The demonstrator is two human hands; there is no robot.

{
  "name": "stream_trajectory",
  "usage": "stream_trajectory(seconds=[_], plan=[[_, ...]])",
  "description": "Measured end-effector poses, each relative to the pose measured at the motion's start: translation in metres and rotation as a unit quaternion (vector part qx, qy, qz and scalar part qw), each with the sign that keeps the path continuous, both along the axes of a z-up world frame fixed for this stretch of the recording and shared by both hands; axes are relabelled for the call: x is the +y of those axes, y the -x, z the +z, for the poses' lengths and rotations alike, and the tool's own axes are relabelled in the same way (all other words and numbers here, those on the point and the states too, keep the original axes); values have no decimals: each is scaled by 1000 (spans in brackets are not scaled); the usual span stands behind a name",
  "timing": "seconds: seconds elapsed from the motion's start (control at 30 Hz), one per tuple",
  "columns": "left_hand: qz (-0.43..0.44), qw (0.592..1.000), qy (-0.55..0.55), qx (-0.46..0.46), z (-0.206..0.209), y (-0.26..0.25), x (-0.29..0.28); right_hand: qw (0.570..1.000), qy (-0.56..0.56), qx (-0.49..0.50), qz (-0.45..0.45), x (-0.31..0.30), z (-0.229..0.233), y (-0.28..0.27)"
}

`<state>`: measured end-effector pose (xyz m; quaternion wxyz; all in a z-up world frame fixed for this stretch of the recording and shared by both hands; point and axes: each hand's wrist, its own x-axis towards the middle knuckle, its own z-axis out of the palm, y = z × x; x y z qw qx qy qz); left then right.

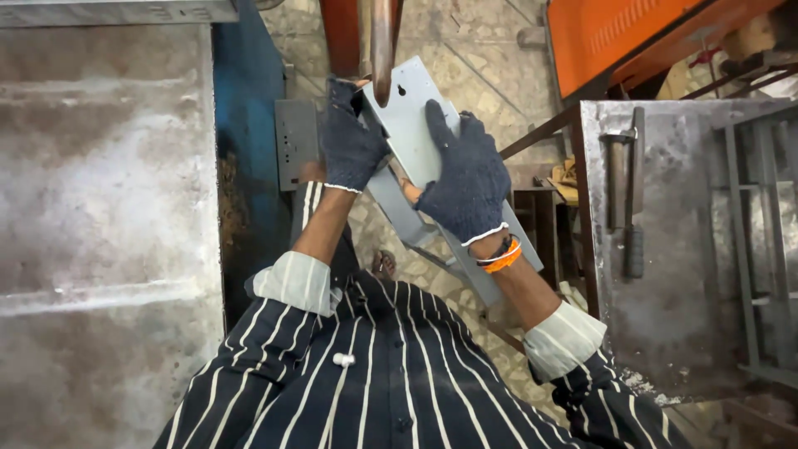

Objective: The recorder is assembling and spot-welding metal sheets to form a housing component, aligning parts and using a spot welder.

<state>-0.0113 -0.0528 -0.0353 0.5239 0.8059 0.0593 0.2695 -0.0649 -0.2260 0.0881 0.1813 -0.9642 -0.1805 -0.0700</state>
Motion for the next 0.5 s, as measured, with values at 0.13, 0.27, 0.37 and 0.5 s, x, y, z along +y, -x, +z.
stream_trajectory(seconds=[0.13, 0.27, 0.37, 0.5], plan=[[-55, 994, 34, -84, -8, -2, 1, 997, -11, -81, 18, 0, -5, 1], [-62, 991, 122, 4, -30, -3, -1, 997, 10, -74, 21, 1, -6, 0], [-62, 996, 50, -37, -7, 3, 2, 998, -6, -61, 10, 3, -5, 2], [-105, 987, 94, -77, -10, 3, 2, 997, -12, -77, 24, 1, -8, 3]])
